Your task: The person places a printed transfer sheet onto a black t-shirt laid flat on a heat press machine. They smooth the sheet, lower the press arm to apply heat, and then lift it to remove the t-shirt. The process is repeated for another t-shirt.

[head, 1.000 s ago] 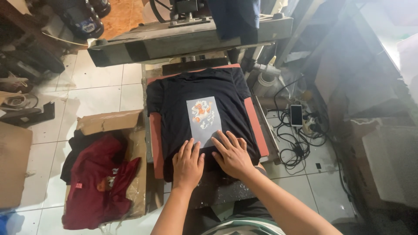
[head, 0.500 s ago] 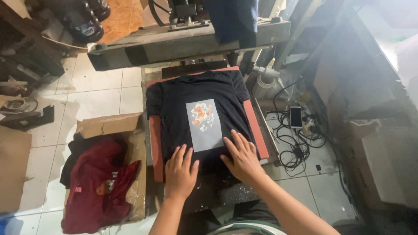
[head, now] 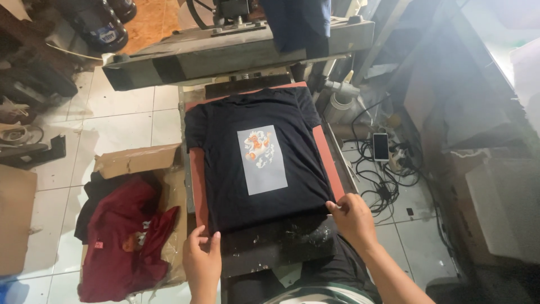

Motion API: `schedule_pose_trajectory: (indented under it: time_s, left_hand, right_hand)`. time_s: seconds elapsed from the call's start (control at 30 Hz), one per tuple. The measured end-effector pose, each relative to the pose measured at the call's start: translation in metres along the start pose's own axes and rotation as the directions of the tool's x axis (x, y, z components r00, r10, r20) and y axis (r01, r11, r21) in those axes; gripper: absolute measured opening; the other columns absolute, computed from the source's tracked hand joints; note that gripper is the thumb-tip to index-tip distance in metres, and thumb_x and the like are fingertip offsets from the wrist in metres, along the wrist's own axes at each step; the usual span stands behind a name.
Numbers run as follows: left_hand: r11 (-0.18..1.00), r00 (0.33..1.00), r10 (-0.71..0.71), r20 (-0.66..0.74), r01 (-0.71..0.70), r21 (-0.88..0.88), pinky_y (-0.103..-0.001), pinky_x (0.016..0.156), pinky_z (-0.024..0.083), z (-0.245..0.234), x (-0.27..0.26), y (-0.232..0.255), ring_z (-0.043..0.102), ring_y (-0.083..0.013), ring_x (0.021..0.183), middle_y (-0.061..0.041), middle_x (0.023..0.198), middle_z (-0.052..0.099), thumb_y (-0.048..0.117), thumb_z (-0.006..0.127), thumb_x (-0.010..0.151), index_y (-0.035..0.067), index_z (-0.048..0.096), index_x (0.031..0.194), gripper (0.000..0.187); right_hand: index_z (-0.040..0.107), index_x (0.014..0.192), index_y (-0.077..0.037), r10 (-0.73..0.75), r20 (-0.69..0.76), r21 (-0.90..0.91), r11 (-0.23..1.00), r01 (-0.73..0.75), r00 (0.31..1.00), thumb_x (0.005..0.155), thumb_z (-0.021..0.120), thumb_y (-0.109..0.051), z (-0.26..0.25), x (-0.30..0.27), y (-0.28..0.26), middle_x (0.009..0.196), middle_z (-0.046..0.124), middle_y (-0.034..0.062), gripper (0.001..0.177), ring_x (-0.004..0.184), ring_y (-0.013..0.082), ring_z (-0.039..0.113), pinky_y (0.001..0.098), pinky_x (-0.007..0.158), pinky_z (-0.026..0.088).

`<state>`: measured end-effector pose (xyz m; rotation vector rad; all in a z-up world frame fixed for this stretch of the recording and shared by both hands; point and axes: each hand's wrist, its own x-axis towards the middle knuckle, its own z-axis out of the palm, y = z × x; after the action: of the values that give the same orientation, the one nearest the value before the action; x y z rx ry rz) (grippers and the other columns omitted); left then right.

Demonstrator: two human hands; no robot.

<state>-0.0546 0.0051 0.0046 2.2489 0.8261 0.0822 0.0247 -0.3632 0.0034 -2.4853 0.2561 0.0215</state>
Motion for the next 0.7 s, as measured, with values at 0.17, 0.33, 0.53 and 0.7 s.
schedule_pose_trajectory:
  time_s: [0.17,0.33,0.53,0.7]
  left_hand:
    - [0.994,0.998,0.020,-0.063,-0.027,-0.104,-0.040,0.087,0.053,0.008,0.004,-0.007,0.069,-0.0254,0.094,-0.003,0.100,0.073,0.036,0.073,0.090,0.016,0.065,0.124,0.040]
    - [0.993,1.000,0.015,-0.009,-0.016,-0.115,-0.039,0.089,0.052,0.011,0.003,-0.013,0.072,-0.0220,0.089,0.003,0.097,0.076,0.033,0.069,0.094,0.020,0.068,0.122,0.031]
    - [0.991,0.997,0.072,-0.002,-0.072,-0.116,-0.040,0.091,0.051,0.009,0.003,-0.008,0.070,-0.0225,0.095,0.001,0.096,0.074,0.026,0.068,0.093,0.019,0.067,0.124,0.032]
    - [0.994,0.998,-0.004,0.062,0.011,-0.112,-0.040,0.092,0.050,-0.002,-0.001,0.003,0.070,-0.0213,0.094,0.003,0.094,0.073,0.029,0.066,0.093,0.020,0.066,0.125,0.033]
  right_hand:
    - [0.066,0.088,-0.014,0.127,0.036,0.048,0.991,-0.128,0.991,0.087,0.076,-0.027,0.009,-0.004,0.000,0.080,0.071,0.0022,0.017,0.075,0.0216,0.065,0.0353,0.072,0.048]
    - [0.070,0.091,-0.016,0.240,0.061,0.101,0.964,-0.245,0.969,0.085,0.072,-0.022,0.005,-0.008,-0.008,0.084,0.077,0.0009,0.009,0.080,0.0194,0.070,0.0331,0.077,0.051]
    - [0.065,0.094,-0.015,0.181,-0.049,0.158,0.973,-0.171,0.982,0.084,0.080,-0.029,0.016,-0.011,-0.005,0.084,0.073,0.0005,0.023,0.075,0.0189,0.069,0.0345,0.073,0.051]
    - [0.070,0.093,-0.015,0.220,-0.071,0.333,0.925,-0.184,0.973,0.082,0.077,-0.018,0.021,-0.014,-0.003,0.077,0.075,0.0013,0.014,0.073,0.0122,0.069,0.0276,0.073,0.052]
